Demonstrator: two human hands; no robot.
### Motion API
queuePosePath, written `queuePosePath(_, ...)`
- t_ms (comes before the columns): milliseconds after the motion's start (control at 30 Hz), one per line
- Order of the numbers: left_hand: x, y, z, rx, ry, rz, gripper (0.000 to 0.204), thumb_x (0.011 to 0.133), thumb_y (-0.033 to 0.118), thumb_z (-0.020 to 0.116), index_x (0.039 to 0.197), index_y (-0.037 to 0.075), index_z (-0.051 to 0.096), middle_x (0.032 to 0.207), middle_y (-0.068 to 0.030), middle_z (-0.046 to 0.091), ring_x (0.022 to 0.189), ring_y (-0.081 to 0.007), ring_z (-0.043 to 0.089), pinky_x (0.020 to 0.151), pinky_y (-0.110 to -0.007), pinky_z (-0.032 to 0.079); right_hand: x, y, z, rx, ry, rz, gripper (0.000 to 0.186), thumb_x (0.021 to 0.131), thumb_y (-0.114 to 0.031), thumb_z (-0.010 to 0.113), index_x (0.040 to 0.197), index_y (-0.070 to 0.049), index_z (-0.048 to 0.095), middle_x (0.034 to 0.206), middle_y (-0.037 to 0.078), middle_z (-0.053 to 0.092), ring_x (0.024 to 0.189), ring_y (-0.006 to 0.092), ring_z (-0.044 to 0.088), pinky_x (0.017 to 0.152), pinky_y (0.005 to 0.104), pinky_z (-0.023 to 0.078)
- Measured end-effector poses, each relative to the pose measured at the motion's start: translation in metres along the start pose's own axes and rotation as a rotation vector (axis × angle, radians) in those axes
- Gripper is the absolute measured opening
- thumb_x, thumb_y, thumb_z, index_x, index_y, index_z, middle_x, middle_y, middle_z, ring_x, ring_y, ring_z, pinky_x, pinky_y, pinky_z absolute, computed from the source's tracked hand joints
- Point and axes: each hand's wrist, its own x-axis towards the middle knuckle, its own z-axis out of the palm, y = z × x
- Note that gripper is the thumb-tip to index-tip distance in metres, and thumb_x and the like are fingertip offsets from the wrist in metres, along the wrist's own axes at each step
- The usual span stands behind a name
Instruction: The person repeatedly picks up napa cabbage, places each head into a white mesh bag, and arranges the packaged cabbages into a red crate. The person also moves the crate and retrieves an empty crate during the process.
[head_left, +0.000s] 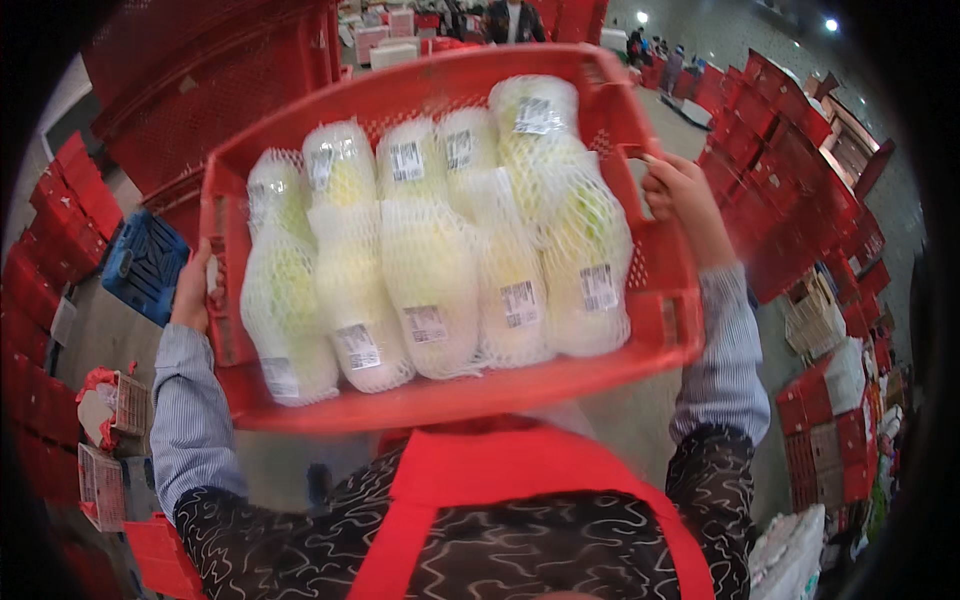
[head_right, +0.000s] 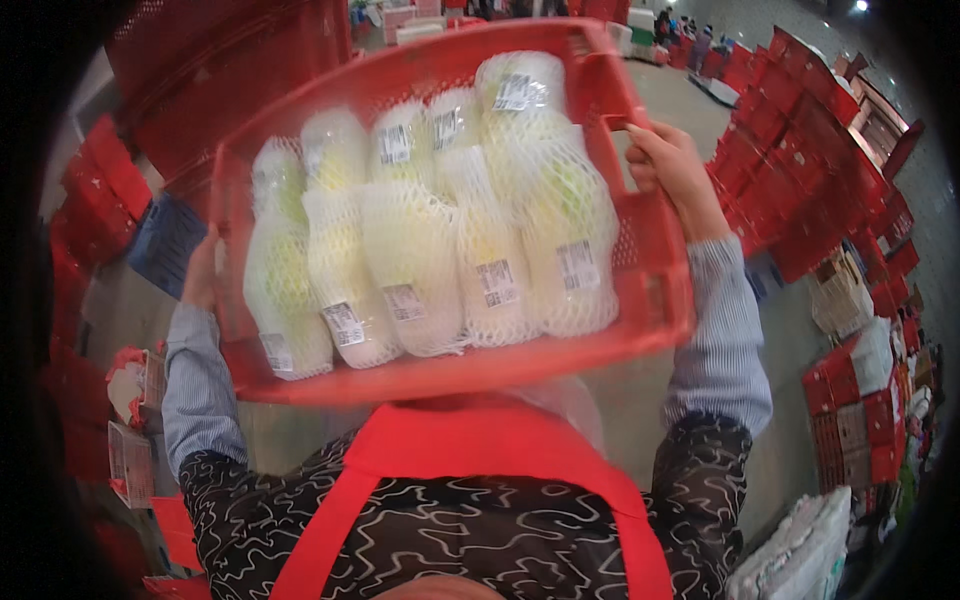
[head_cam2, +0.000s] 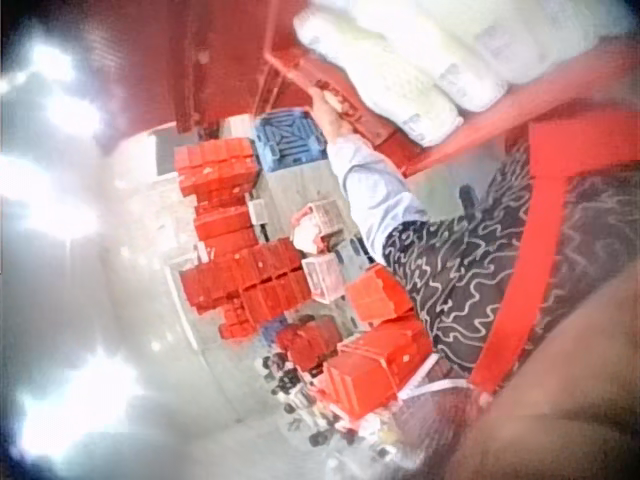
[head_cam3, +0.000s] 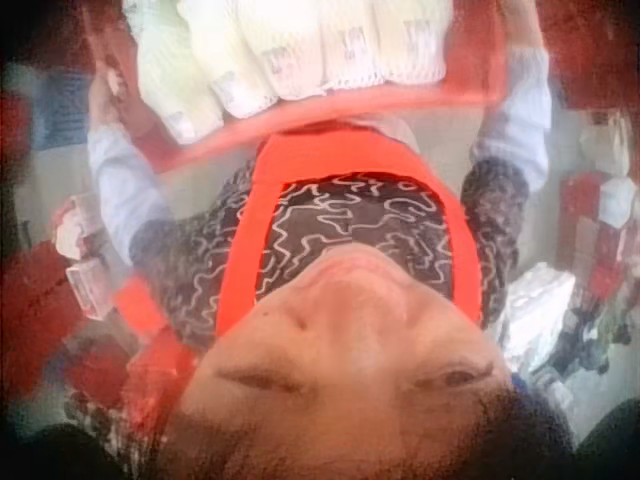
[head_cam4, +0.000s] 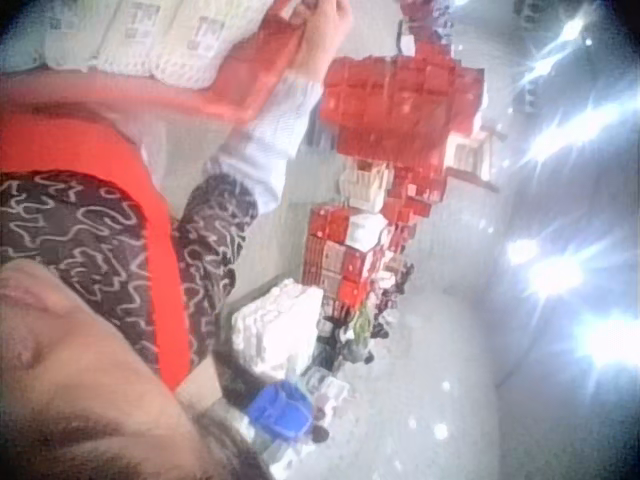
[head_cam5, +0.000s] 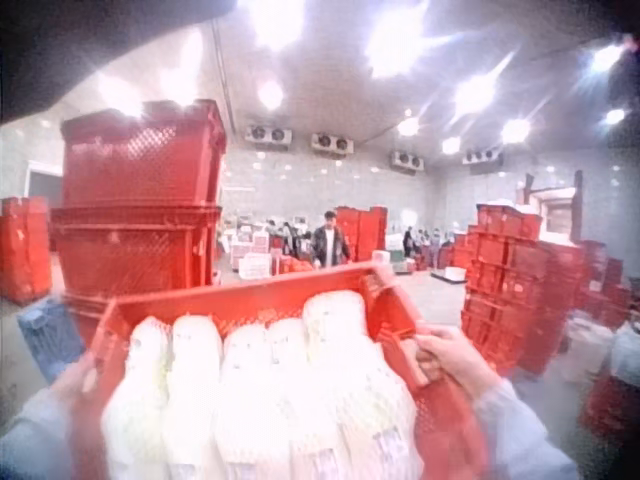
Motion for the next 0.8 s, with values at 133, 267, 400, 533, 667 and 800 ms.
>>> queuePosePath(133,0.029,-0.001,0.062,0.016,0.1,-0.123,0.024,0.101,0.034,0.052,0.098,0.011,0.061,0.074,0.0004,0.059,0.057,-0.0094,0.054,0.046,-0.026,0.044,0.17,0.055,-0.023,-0.284,-0.06,0.081,0.028,0.099,-0.024,0.06,0.103,0.004,0.062,0.066,0.0,0.051,0.052,0.0085,0.047,0.044,0.0248,0.036)
queuePosePath(267,0.074,0.044,0.116,-0.028,0.021,-0.201,0.015,0.095,0.019,0.054,0.093,0.006,0.062,0.067,-0.002,0.059,0.046,-0.0093,0.049,0.041,-0.022,0.041,0.323,0.109,-0.073,-0.119,-0.262,0.268,0.026,0.1,-0.021,0.057,0.087,0.001,0.062,0.064,0.002,0.053,0.048,0.0095,0.046,0.043,0.0253,0.036)
queuePosePath(400,0.016,0.037,0.158,0.006,0.09,-0.103,0.015,0.098,0.018,0.051,0.097,0.005,0.059,0.066,0.0005,0.055,0.056,-0.0106,0.055,0.054,-0.02,0.048,0.444,0.112,-0.085,-0.18,-0.632,0.165,0.02,0.103,-0.02,0.051,0.099,-0.001,0.056,0.071,-0.003,0.049,0.047,0.0003,0.037,0.038,0.0146,0.029)
queuePosePath(533,-0.075,0.02,0.176,-0.009,0.285,0.024,0.015,0.098,0.018,0.052,0.097,0.005,0.059,0.067,0.0002,0.055,0.057,-0.011,0.055,0.054,-0.021,0.048,0.456,0.114,-0.049,0.012,-0.79,0.295,0.021,0.103,-0.02,0.05,0.093,-0.002,0.053,0.072,-0.002,0.051,0.046,0.0001,0.038,0.038,0.0144,0.033)
queuePosePath(667,-0.121,0.027,0.165,-0.023,0.394,0.107,0.016,0.098,0.019,0.052,0.097,0.005,0.059,0.067,-0.0001,0.056,0.057,-0.0114,0.055,0.054,-0.021,0.048,0.446,0.097,0.029,-0.096,-0.829,0.207,0.024,0.102,-0.021,0.051,0.091,0.0,0.054,0.065,-0.001,0.05,0.045,0.001,0.04,0.039,0.0159,0.036)
queuePosePath(800,-0.157,0.024,0.161,-0.042,0.498,0.187,0.016,0.098,0.019,0.052,0.097,0.005,0.059,0.068,-0.0004,0.056,0.057,-0.0118,0.056,0.054,-0.022,0.048,0.472,0.094,0.072,-0.071,-0.939,0.277,0.025,0.101,-0.022,0.053,0.091,0.001,0.056,0.061,-0.001,0.05,0.045,0.0022,0.041,0.039,0.0169,0.035)
